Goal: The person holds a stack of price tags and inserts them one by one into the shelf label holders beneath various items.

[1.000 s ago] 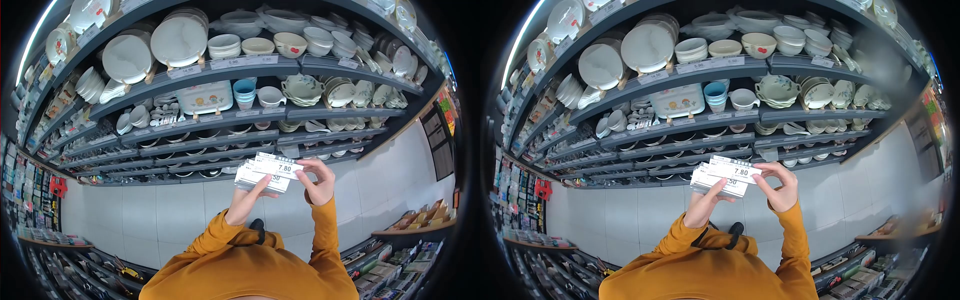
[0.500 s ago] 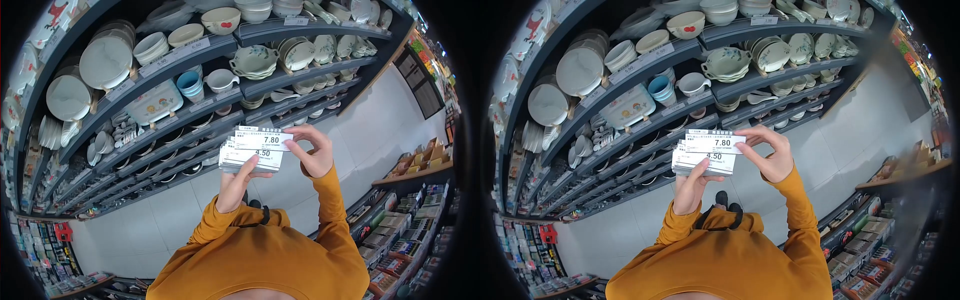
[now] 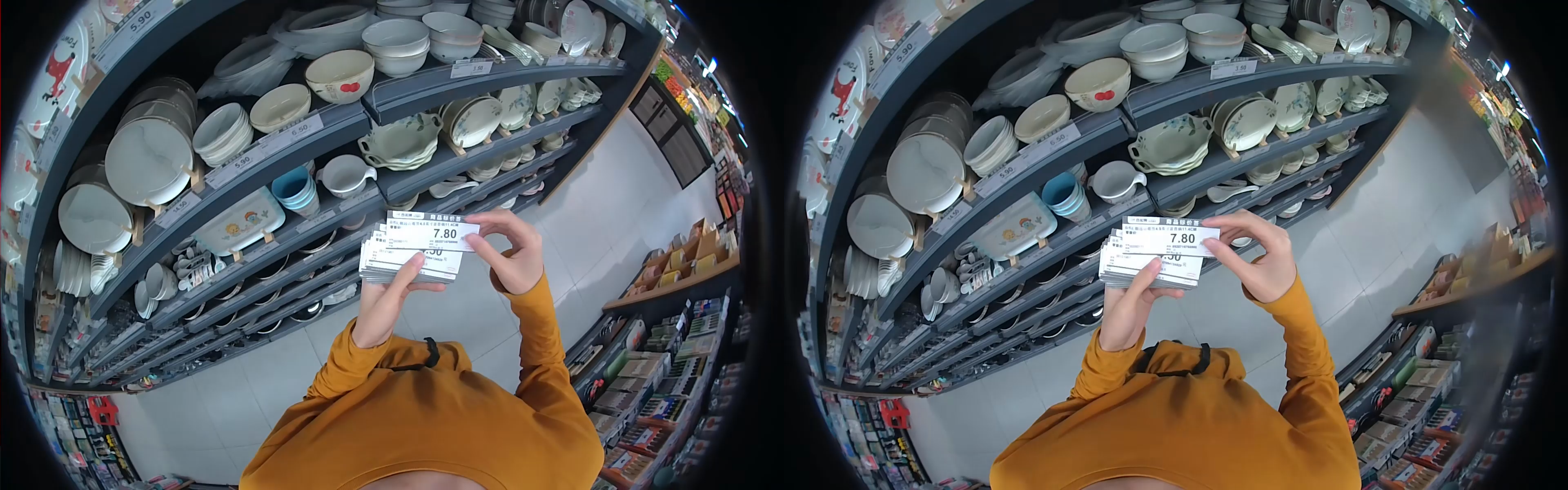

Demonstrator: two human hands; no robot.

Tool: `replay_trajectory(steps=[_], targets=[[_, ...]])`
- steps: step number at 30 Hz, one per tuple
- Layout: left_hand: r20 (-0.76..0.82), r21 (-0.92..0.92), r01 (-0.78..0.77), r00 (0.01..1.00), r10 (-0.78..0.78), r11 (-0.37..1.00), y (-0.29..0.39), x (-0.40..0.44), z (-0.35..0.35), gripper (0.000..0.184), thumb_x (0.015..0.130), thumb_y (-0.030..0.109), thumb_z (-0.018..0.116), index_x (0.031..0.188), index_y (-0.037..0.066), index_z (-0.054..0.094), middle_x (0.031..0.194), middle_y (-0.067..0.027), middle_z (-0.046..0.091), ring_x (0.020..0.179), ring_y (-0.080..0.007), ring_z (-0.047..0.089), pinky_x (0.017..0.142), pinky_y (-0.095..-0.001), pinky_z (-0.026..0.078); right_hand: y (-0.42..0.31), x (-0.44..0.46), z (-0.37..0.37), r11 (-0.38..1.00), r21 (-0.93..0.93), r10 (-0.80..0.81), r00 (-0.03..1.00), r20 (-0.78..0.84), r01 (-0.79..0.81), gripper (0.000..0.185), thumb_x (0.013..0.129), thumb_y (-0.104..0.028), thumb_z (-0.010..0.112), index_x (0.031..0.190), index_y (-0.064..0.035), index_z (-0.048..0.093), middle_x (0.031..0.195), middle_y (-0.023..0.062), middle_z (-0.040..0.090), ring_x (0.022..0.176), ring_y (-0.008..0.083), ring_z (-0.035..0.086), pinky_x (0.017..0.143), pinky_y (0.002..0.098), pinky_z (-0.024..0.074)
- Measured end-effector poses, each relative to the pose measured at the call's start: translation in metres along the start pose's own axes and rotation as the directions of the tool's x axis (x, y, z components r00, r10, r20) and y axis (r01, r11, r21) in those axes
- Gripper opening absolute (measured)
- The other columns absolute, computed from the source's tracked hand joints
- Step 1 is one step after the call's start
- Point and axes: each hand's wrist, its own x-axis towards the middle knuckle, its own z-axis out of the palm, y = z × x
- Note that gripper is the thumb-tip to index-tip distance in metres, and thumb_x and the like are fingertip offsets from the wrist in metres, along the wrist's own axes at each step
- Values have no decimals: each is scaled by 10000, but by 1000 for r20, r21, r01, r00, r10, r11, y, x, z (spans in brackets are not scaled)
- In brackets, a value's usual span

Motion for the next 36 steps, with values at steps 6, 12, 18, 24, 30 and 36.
replay_trajectory(steps=[6,12,18,24,30,36], targets=[[-44,36,57,997,-55,998,-13,28,9,315,972,109,506,1260,-18,493,1134,-128,624,955,-220,653,741,-339,578,28,12,-18,999,36,32,999,-25,-31,278,797,6,695,1073,13,666,851,79,657,758,127,628,727,251,503],[-88,69,57,995,-51,996,-52,55,37,349,972,112,507,1300,0,467,1188,-130,607,993,-217,644,760,-333,574,61,37,-79,997,-53,-53,985,166,62,339,824,-19,683,1157,4,626,880,91,653,790,131,633,734,254,513],[-217,-47,76,973,-84,996,-114,73,86,420,974,142,508,1373,46,419,1297,-135,563,1086,-218,620,806,-322,560,97,108,-136,991,-44,-120,975,185,130,203,847,-39,664,1035,28,624,967,122,677,857,176,672,751,277,530],[-342,-46,35,938,-49,998,-132,64,126,442,970,136,506,1385,35,395,1336,-155,529,1080,-213,623,759,-294,566,97,236,-123,864,-63,-479,854,203,500,156,894,-78,611,1034,-7,605,939,137,682,860,250,679,759,319,515],[-457,15,-52,888,54,999,-130,52,143,442,969,137,507,1384,33,394,1342,-162,522,1082,-212,621,735,-285,567,114,290,-83,844,-80,-475,809,346,530,146,904,-86,600,1018,5,582,932,137,676,885,244,675,800,310,510],[-525,31,-129,842,126,991,-135,42,146,428,971,108,501,1379,26,401,1309,-133,548,1077,-211,619,783,-307,567,127,306,-81,891,121,-444,781,438,438,157,902,-63,598,1049,-9,611,930,97,684,849,159,670,759,287,523]])
